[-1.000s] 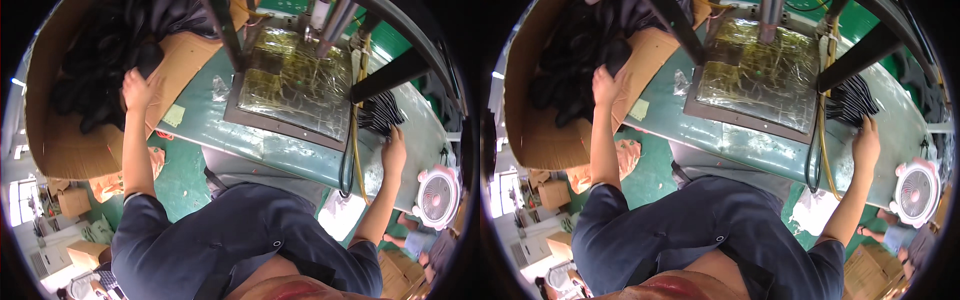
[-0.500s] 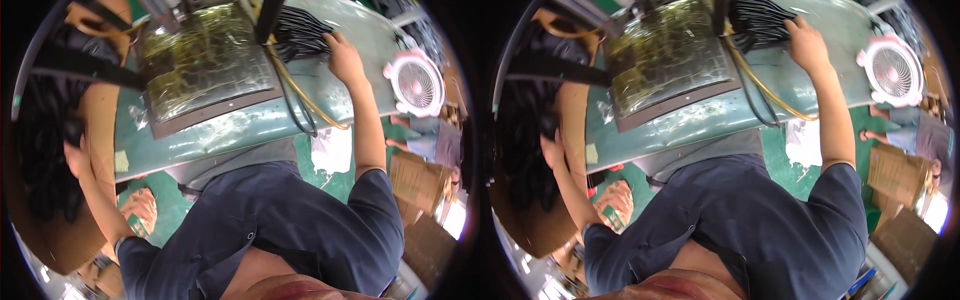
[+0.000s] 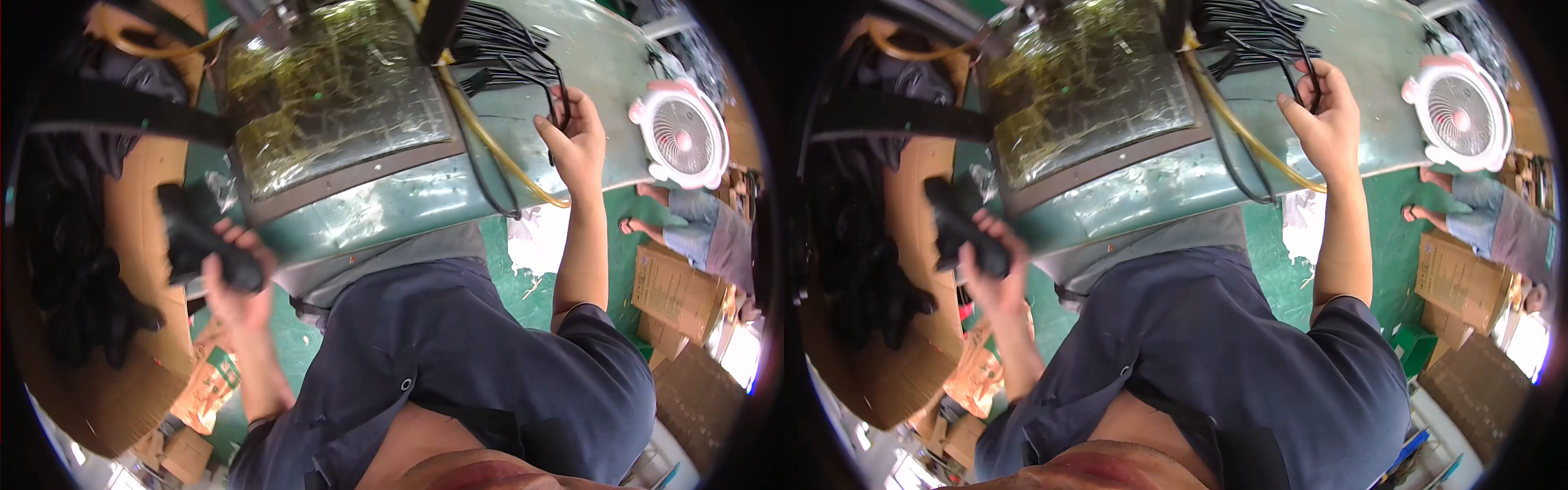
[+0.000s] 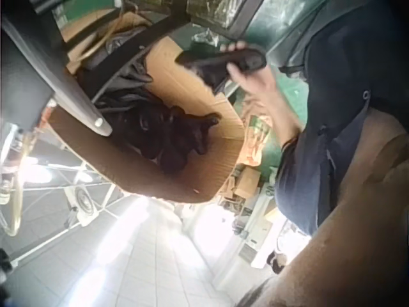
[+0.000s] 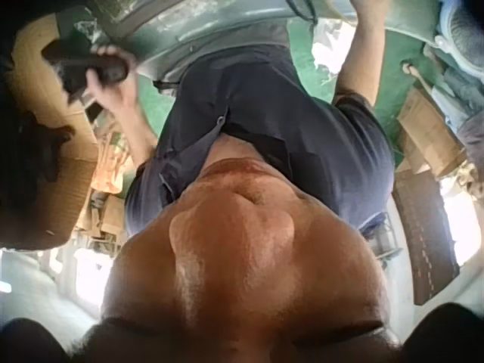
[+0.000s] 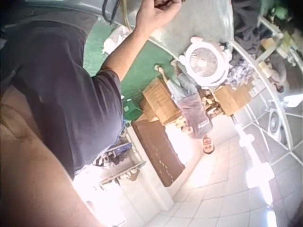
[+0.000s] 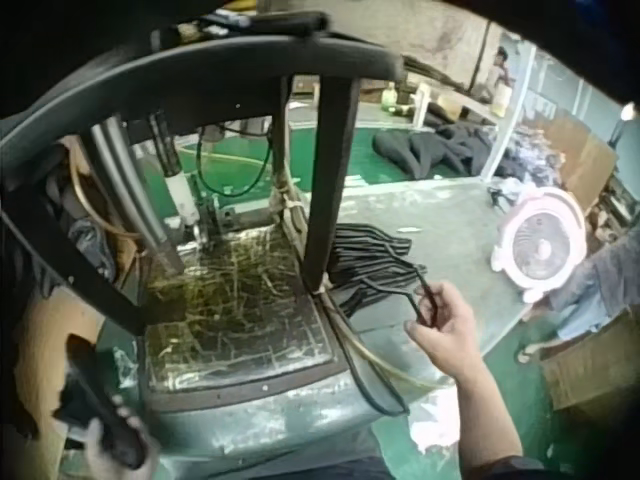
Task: The person assembles bicycle saddles by attaching metal rails to the saddle bases by hand and securing them under a press machine.
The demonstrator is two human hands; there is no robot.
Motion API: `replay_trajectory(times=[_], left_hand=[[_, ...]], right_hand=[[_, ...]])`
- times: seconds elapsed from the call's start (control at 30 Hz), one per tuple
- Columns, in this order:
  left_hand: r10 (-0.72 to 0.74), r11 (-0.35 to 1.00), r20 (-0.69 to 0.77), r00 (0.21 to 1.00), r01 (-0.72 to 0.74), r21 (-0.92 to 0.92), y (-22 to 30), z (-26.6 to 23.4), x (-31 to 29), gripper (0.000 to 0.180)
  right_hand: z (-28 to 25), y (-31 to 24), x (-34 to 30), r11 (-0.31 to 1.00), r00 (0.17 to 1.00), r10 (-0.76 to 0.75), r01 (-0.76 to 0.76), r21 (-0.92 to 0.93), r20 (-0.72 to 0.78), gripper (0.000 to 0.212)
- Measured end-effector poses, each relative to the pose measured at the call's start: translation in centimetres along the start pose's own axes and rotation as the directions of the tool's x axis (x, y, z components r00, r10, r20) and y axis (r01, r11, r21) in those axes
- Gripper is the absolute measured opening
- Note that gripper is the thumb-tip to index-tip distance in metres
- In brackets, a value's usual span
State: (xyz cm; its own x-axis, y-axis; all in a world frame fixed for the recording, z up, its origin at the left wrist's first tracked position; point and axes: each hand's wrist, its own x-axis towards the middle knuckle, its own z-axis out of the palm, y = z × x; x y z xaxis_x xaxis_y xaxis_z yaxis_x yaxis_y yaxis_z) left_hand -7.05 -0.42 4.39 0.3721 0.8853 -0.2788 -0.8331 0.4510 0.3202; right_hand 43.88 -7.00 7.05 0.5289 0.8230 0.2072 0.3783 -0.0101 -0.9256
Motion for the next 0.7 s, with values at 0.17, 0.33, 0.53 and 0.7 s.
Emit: replay_trajectory(times=[0.17, 0.33, 0.53, 0.7], left_hand=[[-0.156, 0.985, 0.033, 0.987, 0.158, -0.066, -12.7, 4.5, 3.5, 0.036], [-0.325, 0.659, 0.367, 0.872, -0.069, 0.749, -6.1, 6.2, 1.5, 0.039], [-0.004, -0.69, 0.791, 0.612, -0.575, 0.441, -2.6, 8.3, 10.3, 0.03], [0.288, -0.428, 0.605, 0.743, -0.465, 0.775, -4.7, 6.1, 9.7, 0.046]], right_hand=[[4.6, -3.3, -1.8, 0.927, 0.983, -0.15, 0.103, 0.361, 0.106, 0.054], [4.3, -4.5, -3.9, 0.984, 0.979, -0.128, 0.105, 0.143, 0.16, 0.059], [8.4, -5.3, -5.1, 0.964, 0.895, -0.258, 0.212, 0.163, 0.364, 0.047], [12.8, -5.4, -6.5, 0.864, 0.793, -0.484, 0.5, 0.059, 0.369, 0.021]])
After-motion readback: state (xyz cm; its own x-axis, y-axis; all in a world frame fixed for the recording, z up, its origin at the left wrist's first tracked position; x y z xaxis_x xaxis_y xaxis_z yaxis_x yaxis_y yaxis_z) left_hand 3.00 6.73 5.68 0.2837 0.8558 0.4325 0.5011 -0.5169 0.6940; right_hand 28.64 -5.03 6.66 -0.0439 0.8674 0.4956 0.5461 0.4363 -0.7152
